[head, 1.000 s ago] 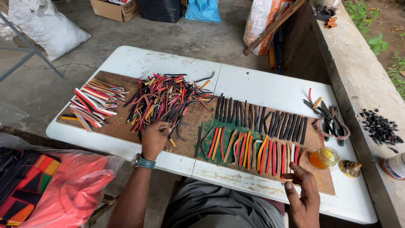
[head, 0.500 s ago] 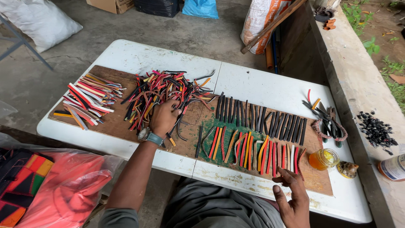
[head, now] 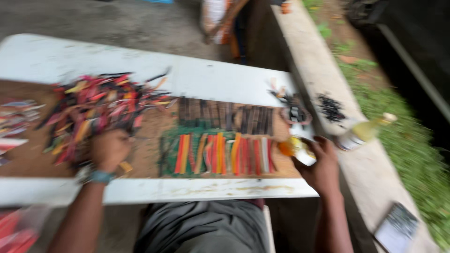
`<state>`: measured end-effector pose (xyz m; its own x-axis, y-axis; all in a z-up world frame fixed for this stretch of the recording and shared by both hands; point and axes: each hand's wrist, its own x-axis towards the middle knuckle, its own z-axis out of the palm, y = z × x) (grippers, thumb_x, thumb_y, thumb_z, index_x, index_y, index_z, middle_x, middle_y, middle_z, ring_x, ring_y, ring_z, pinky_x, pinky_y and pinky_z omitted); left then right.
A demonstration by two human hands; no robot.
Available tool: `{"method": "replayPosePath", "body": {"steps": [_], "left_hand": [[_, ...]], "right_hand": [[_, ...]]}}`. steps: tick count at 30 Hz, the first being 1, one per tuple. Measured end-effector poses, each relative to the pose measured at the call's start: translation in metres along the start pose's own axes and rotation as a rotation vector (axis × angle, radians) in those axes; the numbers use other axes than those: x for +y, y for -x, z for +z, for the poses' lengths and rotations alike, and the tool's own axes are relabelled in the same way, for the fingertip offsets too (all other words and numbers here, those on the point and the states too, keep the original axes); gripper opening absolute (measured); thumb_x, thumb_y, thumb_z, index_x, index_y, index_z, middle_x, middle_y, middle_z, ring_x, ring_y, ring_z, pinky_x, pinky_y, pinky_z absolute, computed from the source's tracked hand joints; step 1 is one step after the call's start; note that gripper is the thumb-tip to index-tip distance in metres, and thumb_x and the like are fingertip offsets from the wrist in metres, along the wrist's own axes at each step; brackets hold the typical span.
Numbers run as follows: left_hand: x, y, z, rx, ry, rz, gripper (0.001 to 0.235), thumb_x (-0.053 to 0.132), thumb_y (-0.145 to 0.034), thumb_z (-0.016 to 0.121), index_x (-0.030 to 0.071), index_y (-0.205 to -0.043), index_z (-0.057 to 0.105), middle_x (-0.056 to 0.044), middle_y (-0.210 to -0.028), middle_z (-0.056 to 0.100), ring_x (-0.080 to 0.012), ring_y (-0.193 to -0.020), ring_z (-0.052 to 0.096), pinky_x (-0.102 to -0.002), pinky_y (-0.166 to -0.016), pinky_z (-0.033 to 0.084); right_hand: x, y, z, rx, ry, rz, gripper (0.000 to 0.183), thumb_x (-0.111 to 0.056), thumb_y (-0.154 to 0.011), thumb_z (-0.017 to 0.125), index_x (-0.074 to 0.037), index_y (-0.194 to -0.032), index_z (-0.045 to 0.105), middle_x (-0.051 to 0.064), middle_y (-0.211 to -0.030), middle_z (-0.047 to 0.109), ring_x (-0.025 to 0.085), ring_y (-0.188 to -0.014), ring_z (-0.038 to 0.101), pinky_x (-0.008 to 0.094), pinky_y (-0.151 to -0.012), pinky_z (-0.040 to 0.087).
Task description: The person sorts and arranges colorful, thin, flexible strips on a wooden board. They pick up individual strips, inspect them, and place them into organized rows by color and shape. The person occasionally dips their fingers into a small jar of yellow substance and rubs their hands together before continuing to handle the strips.
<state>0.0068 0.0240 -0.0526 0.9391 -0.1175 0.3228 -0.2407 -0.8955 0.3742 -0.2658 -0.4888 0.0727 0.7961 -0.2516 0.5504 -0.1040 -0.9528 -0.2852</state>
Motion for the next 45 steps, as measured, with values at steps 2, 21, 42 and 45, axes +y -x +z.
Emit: {"method": "replayPosePath", "body": {"steps": [2,21,42,45], "left_hand": [[-0.013,0.0,-0.003,0.026,0.153,-0.134,0.019,0.032,-0.092,0.077,0.015,-0.099,0.079,-0.01,-0.087,0.075,-0.0306,-0.076,0.072,-0.046,-0.072,0.056],[0.121,0.044,-0.031,-0.179,1.334,-0.095,0.033,0.0,-0.085,0.076,0.0,-0.118,0.071,-0.005,-0.106,0.075,-0.0088,-0.09,0.069,-0.023,-0.081,0.056],[0.239,0.101,-0.046,-0.86,1.88,0.091,0.06,-0.004,-0.091,0.075,-0.003,-0.148,0.055,-0.012,-0.146,0.061,-0.0116,-0.097,0.064,-0.029,-0.085,0.056],[0.238,0.104,-0.051,-0.86,1.85,0.073,0.066,-0.004,-0.086,0.074,-0.002,-0.147,0.049,-0.009,-0.149,0.055,-0.0071,-0.113,0.066,-0.03,-0.092,0.058]], "right_hand": [[0.017,-0.01,0.005,-0.097,0.126,-0.002,0.058,-0.031,-0.068,0.09,-0.015,-0.122,0.075,0.016,-0.131,0.058,0.036,-0.121,0.055,0.049,-0.1,0.044],[0.05,-0.029,0.021,-0.289,0.226,0.113,0.053,-0.05,-0.065,0.086,-0.028,-0.113,0.08,0.005,-0.141,0.057,0.031,-0.125,0.048,0.049,-0.106,0.034],[-0.107,0.027,-0.004,-0.41,-1.147,-0.051,0.092,-0.055,-0.078,0.069,0.0,-0.15,0.052,0.024,-0.161,0.034,0.04,-0.158,0.027,0.054,-0.128,0.015],[-0.116,0.022,-0.008,-0.417,-1.186,-0.058,0.093,-0.055,-0.079,0.068,0.0,-0.151,0.052,0.024,-0.161,0.034,0.04,-0.159,0.025,0.054,-0.129,0.014]]}}
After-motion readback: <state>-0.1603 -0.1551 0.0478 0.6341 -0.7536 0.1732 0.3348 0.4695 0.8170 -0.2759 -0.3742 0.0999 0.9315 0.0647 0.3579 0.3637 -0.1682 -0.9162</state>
